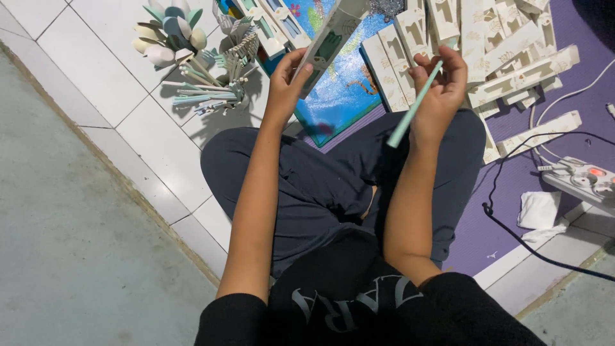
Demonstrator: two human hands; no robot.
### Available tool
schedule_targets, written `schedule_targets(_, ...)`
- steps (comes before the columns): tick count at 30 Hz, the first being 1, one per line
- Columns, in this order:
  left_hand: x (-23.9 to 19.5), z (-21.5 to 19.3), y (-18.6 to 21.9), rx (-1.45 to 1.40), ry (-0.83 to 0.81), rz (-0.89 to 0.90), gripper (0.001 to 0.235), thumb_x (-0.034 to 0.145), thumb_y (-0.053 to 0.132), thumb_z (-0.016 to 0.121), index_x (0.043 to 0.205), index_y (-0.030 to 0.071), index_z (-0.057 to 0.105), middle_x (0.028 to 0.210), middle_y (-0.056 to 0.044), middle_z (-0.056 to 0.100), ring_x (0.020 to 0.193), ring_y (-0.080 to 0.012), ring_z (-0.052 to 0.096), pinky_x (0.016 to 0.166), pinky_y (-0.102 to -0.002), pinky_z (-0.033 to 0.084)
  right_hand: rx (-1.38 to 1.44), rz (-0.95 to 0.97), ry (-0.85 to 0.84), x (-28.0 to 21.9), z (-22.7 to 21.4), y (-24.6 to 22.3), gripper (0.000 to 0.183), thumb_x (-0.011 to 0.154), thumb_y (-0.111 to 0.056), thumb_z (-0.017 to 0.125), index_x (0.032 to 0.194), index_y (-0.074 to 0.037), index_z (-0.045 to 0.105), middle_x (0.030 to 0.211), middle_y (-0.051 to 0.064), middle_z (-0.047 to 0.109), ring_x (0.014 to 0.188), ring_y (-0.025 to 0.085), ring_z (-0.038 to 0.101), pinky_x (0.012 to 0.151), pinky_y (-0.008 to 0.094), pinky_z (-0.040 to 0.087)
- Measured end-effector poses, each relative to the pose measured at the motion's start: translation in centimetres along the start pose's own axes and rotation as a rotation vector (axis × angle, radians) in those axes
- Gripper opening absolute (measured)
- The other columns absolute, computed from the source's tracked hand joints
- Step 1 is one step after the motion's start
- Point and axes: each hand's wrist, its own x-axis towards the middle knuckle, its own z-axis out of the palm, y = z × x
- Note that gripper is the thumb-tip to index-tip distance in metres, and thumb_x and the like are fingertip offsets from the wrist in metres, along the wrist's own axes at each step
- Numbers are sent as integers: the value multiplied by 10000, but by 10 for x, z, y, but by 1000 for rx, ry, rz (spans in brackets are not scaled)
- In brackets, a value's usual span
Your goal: Assembling small gift boxes by folding cardboard components and tucking in edges, occasionally using a plastic spoon to assist with the folds.
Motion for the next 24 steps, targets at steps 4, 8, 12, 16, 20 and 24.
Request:
schedule_targets(4, -4, 2, 5, 10, -21, -30, 378, 972, 227, 647, 1325, 94, 626, 1237, -83, 712, 1125, -189, 673, 962, -328, 519, -190, 88, -51, -2, 8, -10, 193, 1054, -153, 597, 1204, -37, 635, 1099, 130, 704, 1071, 211, 695, 950, 343, 597)
schedule_targets(8, -4, 3, 2, 27, -31, -19, 381, 973, 270, 648, 1317, 108, 637, 1232, -79, 712, 1127, -196, 670, 980, -339, 513, -438, 49, -199, -4, 9, -22, 322, 1104, -292, 502, 1181, -50, 701, 1094, 79, 583, 941, 188, 555, 832, 320, 497)
schedule_targets(12, -2, 3, 0, 55, -35, 16, 368, 976, 260, 639, 1305, 94, 641, 1201, -85, 712, 1100, -198, 670, 997, -351, 510, -446, 131, -319, -5, 11, -37, 351, 1102, -229, 455, 1080, 6, 715, 1121, 91, 558, 1057, 218, 570, 952, 343, 466)
schedule_targets(16, -2, 4, -1, 55, -29, -9, 384, 975, 265, 638, 1314, 84, 635, 1205, -89, 709, 1100, -193, 672, 968, -334, 522, -321, 249, -300, -6, 10, -35, 228, 1087, -177, 461, 1142, -28, 624, 1065, 100, 674, 1038, 180, 640, 919, 301, 495)
schedule_targets(20, -2, 2, -16, 32, -19, 22, 329, 1037, 268, 693, 1344, 154, 662, 1170, -111, 717, 1085, -215, 664, 994, -417, 491, -337, 125, -380, -7, 1, -10, 311, 1160, -217, 435, 1228, 8, 639, 825, 129, 658, 853, 255, 696, 844, 387, 505)
schedule_targets(24, 0, 1, -19, 35, -18, 18, 332, 1037, 277, 695, 1348, 165, 661, 1175, -115, 713, 1082, -228, 671, 983, -412, 498, -284, 171, -382, -9, 4, -4, 350, 1165, -248, 381, 1276, 3, 597, 670, 61, 487, 555, 175, 511, 562, 304, 412)
